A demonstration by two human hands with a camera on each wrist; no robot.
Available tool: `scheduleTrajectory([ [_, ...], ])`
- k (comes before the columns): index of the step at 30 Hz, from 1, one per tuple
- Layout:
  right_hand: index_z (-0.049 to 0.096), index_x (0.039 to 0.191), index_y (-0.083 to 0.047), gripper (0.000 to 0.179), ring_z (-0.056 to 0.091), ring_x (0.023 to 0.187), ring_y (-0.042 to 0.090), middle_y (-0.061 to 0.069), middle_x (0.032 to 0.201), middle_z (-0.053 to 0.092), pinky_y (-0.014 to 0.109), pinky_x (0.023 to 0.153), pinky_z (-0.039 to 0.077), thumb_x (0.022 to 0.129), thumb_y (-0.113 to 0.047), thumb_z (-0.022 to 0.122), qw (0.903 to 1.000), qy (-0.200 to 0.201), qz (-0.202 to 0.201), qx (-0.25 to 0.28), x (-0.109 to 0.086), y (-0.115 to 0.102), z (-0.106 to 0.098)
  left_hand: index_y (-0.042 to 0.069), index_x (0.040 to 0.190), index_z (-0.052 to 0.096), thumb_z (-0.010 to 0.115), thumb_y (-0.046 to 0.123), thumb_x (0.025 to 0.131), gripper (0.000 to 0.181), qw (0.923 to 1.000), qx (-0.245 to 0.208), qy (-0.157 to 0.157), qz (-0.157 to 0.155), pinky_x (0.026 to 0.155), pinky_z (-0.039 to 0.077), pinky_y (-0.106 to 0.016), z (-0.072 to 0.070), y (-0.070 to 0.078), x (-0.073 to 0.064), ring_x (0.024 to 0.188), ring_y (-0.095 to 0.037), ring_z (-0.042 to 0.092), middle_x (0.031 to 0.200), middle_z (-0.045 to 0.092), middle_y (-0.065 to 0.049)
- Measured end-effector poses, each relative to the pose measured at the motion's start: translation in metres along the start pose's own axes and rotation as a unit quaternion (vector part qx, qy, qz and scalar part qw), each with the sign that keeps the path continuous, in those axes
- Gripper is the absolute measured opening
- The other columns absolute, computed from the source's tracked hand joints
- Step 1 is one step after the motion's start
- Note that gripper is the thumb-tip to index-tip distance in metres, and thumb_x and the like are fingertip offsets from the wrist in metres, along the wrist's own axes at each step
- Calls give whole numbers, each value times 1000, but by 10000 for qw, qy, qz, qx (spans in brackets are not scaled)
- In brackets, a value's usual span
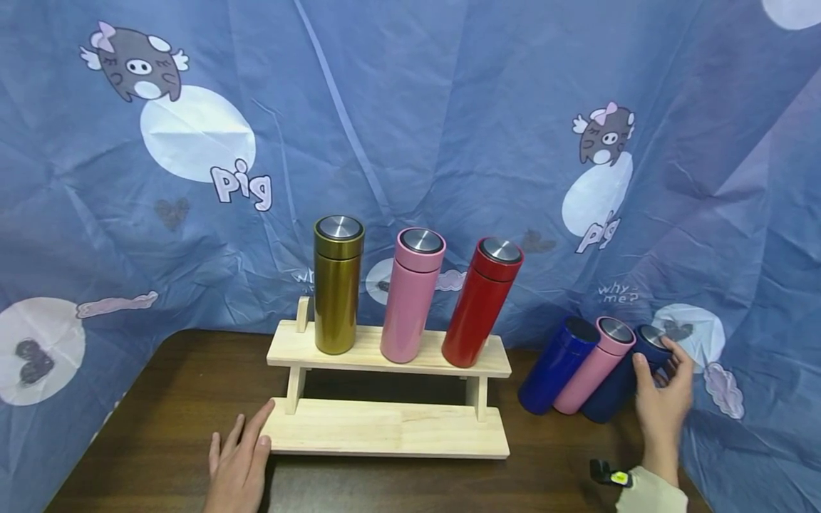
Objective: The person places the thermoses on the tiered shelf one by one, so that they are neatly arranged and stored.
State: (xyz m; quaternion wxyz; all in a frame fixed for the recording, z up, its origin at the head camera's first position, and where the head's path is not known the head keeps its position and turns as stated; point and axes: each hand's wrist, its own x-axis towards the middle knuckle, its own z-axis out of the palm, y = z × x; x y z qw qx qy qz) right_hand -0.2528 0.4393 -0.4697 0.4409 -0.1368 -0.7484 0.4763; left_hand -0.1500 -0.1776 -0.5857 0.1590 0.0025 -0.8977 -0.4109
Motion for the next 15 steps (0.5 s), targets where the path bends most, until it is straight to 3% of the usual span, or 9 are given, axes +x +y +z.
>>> scheduleTrajectory([
  [9, 46, 164, -11, 57, 55, 121, 0, -15, 141, 56, 20, 104, 42, 110, -15, 65, 9999, -104, -51, 105, -2, 6, 7, 11, 166, 42, 31, 25, 122, 47, 9999, 19, -110, -63, 122, -1, -87, -1, 0, 1, 148, -74, 32, 162, 53, -29],
  [15, 40, 167, -16, 64, 54, 123, 1, -5, 149, 55, 23, 109, 43, 109, -12, 67, 9997, -215, -83, 54, -4, 10, 8, 12, 165, 42, 31, 25, 122, 46, 9999, 4, -107, -43, 122, -1, -87, -2, 1, 1, 148, -74, 32, 161, 53, -30],
])
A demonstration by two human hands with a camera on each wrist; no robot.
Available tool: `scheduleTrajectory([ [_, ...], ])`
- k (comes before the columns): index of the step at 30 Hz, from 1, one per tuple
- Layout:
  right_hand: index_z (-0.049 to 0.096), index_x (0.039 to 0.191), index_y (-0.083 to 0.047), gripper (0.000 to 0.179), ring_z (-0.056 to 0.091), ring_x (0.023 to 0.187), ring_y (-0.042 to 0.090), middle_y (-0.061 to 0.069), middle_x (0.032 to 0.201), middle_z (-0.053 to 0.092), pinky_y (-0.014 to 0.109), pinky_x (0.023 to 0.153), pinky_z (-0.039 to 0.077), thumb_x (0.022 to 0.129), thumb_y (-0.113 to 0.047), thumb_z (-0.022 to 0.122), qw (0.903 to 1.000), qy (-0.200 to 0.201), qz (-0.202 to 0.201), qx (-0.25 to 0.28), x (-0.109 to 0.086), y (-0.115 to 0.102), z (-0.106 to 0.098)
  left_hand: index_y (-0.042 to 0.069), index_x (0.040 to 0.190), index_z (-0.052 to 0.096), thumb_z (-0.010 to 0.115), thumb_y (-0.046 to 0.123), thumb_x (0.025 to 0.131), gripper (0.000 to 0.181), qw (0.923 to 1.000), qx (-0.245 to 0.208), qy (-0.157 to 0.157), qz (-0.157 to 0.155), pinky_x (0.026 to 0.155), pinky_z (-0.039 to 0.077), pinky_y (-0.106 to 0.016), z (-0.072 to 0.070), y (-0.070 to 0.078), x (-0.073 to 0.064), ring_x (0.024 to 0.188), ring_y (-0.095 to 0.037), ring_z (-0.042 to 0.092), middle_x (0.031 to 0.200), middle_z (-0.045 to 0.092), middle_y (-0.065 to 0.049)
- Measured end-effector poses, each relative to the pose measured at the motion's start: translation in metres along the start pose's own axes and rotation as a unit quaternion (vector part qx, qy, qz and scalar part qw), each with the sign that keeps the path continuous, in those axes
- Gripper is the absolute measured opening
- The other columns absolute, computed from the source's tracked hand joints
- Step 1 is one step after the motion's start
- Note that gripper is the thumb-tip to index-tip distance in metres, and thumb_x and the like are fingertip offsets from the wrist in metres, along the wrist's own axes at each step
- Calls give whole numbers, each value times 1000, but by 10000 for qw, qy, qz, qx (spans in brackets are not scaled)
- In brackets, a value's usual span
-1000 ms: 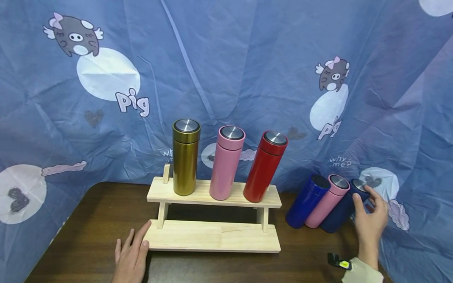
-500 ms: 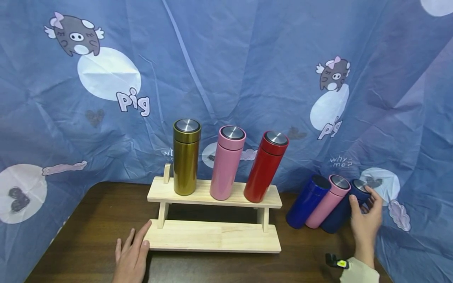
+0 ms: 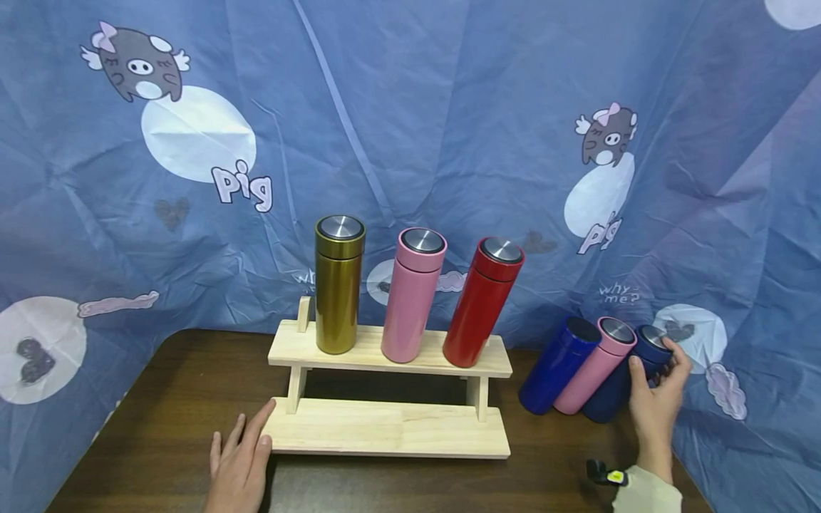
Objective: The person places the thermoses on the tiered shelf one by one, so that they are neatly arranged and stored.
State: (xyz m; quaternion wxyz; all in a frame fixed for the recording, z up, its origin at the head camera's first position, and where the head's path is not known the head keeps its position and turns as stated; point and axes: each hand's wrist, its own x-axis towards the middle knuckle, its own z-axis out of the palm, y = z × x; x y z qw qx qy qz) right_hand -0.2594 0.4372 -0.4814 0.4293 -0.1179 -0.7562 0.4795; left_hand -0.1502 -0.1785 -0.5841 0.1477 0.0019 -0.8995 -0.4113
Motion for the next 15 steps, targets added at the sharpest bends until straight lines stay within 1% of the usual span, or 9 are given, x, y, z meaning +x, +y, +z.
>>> scheduleTrajectory([
  [5, 41, 167, -21, 68, 55, 122, 2, -5, 147, 56, 22, 104, 45, 107, -12, 72, 10000, -31, -77, 15, 1, 2, 1, 12, 165, 43, 32, 24, 122, 46, 10000, -20, 61, 53, 122, -1, -87, 0, 0, 0, 148, -74, 33, 161, 54, -29],
  [10, 43, 166, -23, 68, 55, 122, 3, 0, 148, 57, 22, 106, 45, 106, -14, 74, 9999, 18, -96, -55, 1, 3, 0, 12, 165, 43, 32, 24, 122, 46, 9999, 3, 83, 57, 121, 0, -87, 0, 1, 0, 148, -74, 34, 161, 54, -29],
  [12, 44, 166, -23, 68, 55, 122, 4, 2, 149, 58, 23, 106, 45, 106, -15, 75, 9999, 63, -79, -102, 0, 2, -1, 12, 165, 43, 31, 24, 122, 46, 10000, 16, 52, 34, 121, 0, -87, 0, 1, 0, 147, -74, 33, 161, 53, -29],
  [15, 45, 165, -23, 68, 54, 121, 2, 0, 147, 58, 22, 104, 45, 105, -15, 76, 9997, 139, -63, -182, -1, 0, -2, 12, 165, 43, 31, 25, 122, 47, 10000, 26, -4, -17, 121, -1, -87, 0, 1, 0, 148, -74, 32, 162, 53, -29],
])
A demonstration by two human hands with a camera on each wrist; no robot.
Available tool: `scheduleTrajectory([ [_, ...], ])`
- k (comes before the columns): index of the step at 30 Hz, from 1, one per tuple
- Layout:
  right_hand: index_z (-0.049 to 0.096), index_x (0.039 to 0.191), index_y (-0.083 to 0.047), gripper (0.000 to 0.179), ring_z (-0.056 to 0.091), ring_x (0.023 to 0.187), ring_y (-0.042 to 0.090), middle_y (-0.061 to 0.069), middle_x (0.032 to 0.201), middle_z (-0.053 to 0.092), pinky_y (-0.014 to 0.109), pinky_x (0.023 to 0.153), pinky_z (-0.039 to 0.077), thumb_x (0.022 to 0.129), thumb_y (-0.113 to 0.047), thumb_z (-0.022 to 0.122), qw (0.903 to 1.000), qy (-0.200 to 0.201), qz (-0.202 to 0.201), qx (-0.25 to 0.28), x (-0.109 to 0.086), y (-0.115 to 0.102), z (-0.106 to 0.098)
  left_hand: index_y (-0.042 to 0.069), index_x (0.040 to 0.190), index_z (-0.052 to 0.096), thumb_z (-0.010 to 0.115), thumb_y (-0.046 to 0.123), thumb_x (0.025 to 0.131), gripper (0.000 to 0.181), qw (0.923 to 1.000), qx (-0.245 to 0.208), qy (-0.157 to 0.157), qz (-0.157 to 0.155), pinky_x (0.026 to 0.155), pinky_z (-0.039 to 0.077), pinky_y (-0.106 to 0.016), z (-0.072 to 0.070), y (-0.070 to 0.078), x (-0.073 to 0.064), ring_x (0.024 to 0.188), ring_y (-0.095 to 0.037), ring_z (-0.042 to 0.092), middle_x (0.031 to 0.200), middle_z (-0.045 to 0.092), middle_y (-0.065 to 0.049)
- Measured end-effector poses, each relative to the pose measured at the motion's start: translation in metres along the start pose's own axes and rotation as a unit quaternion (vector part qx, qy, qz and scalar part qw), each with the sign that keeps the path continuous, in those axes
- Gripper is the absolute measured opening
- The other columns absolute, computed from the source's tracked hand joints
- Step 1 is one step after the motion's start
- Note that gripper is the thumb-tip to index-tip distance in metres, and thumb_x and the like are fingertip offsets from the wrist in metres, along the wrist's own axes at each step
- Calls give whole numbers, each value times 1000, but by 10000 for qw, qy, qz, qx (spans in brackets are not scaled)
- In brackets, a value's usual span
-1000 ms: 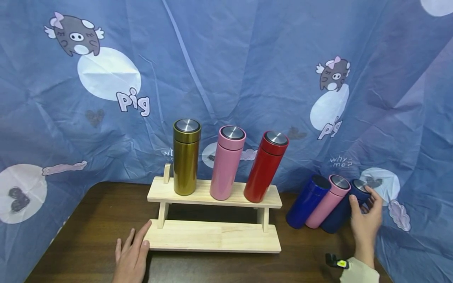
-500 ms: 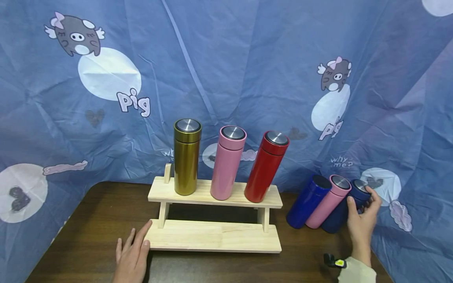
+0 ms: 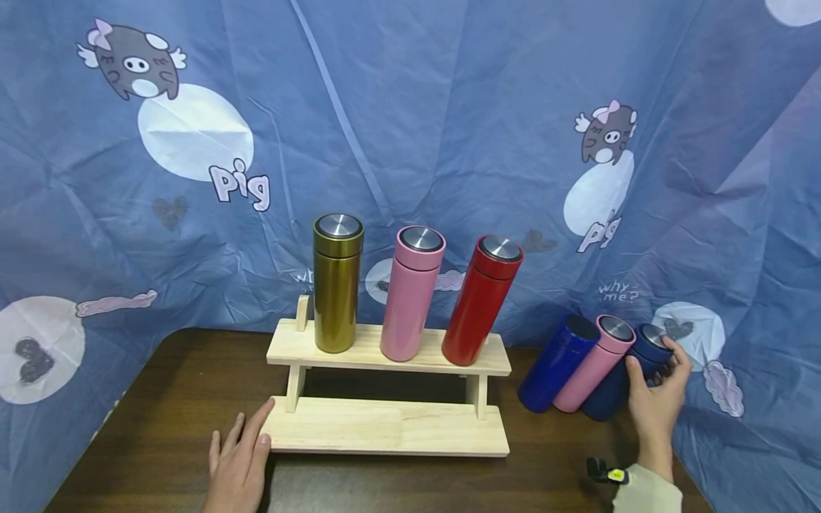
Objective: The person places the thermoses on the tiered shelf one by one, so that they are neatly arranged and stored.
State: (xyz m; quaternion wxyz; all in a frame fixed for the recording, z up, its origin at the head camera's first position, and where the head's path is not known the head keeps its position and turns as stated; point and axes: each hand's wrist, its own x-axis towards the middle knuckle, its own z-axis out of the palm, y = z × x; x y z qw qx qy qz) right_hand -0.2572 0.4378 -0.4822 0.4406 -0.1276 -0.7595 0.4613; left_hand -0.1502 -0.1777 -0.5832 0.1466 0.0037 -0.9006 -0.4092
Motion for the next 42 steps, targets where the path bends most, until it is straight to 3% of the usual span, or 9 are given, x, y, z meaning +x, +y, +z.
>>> scheduleTrajectory([
  [14, 57, 157, -14, 71, 58, 107, -8, -24, 126, 60, 12, 88, 48, 94, -8, 88, 9983, 451, -315, -201, 3, 1, -5, 13, 164, 45, 34, 23, 121, 45, 9997, -80, 170, 169, 123, -1, -86, 3, -1, -1, 147, -74, 34, 159, 56, -29],
  [19, 57, 157, -15, 69, 58, 106, -10, -23, 126, 61, 11, 88, 49, 95, -9, 87, 9974, 549, -354, -299, 2, -4, -10, 12, 164, 45, 33, 23, 121, 45, 9997, -62, 182, 177, 123, 0, -86, 3, -2, -1, 147, -74, 35, 159, 55, -29],
  [24, 58, 156, -16, 66, 59, 108, -8, -23, 128, 63, 12, 88, 47, 96, -10, 85, 9957, 777, -452, -216, 5, -17, -18, 12, 164, 44, 33, 24, 122, 46, 9999, -11, 114, 102, 122, 1, -87, 2, -1, -1, 147, -74, 34, 160, 55, -29],
  [32, 56, 154, -5, 65, 61, 109, -6, -25, 127, 64, 13, 93, 46, 95, -8, 82, 9895, 1046, -990, -66, 12, -41, -31, 12, 164, 44, 33, 24, 121, 46, 9998, -24, 142, 121, 121, 1, -88, 2, -2, 0, 147, -75, 34, 160, 54, -30],
  [37, 57, 152, -3, 64, 60, 110, -9, -18, 134, 69, 12, 95, 45, 94, -11, 83, 9850, 1231, -1192, -198, 11, -60, -37, 12, 163, 46, 33, 23, 121, 46, 9995, -71, 243, 190, 121, 1, -88, 3, -3, 0, 146, -75, 36, 158, 56, -30],
  [42, 58, 151, -1, 65, 62, 110, -7, -20, 133, 69, 12, 95, 47, 93, -15, 84, 9823, 1318, -1327, -106, 9, -80, -44, 12, 163, 47, 35, 22, 121, 45, 9989, -121, 352, 294, 122, 1, -87, 5, -4, 0, 145, -75, 37, 157, 57, -29],
])
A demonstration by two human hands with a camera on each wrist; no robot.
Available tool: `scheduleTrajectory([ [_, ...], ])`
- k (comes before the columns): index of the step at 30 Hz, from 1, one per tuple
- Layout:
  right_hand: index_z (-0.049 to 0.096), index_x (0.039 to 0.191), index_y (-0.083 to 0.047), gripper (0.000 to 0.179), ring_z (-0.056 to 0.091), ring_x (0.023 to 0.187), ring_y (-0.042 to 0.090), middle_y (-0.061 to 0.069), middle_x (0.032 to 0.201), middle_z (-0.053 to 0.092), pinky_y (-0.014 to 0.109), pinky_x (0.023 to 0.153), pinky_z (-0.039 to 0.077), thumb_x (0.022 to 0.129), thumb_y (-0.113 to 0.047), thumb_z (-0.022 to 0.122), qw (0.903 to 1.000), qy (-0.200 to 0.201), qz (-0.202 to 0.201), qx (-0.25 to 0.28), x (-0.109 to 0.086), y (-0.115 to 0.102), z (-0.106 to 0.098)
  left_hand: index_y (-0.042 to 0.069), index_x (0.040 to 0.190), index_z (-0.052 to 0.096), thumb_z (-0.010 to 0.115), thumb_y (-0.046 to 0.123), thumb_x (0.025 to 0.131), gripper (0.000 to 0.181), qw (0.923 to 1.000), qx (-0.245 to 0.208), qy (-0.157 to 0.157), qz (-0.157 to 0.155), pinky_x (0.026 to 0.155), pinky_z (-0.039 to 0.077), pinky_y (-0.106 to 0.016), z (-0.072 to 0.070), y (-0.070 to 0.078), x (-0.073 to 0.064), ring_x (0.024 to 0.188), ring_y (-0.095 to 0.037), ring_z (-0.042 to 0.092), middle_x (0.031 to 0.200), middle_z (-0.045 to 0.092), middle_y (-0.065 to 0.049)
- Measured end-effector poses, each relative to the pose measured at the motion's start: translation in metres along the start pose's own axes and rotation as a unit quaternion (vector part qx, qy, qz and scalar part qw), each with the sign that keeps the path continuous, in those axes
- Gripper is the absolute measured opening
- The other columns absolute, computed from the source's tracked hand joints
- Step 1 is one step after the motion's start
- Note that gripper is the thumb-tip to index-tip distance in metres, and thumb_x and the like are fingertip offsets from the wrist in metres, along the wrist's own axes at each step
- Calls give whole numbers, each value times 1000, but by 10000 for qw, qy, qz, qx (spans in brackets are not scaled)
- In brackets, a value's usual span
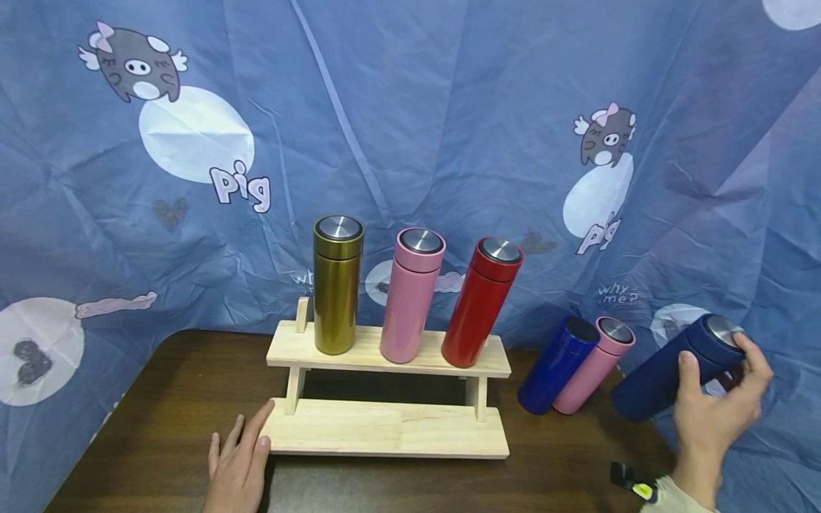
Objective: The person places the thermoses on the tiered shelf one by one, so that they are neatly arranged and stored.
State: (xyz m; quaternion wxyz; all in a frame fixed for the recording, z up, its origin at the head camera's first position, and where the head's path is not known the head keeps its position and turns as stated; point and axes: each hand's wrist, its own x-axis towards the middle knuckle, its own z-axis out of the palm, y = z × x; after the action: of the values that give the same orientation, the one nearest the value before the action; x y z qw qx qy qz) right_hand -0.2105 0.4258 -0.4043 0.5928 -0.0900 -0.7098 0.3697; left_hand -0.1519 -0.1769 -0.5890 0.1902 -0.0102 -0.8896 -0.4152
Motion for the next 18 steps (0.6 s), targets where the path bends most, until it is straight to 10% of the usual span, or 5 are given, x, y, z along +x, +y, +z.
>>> scheduleTrajectory([
  [18, 54, 149, 11, 66, 67, 99, 0, -12, 127, 74, 14, 89, 48, 94, -9, 83, 9930, -317, -598, 964, -1, -63, -17, 13, 163, 46, 35, 21, 121, 45, 10000, -12, -4, 22, 124, -1, -85, 0, -1, -1, 145, -74, 37, 158, 57, -29],
])
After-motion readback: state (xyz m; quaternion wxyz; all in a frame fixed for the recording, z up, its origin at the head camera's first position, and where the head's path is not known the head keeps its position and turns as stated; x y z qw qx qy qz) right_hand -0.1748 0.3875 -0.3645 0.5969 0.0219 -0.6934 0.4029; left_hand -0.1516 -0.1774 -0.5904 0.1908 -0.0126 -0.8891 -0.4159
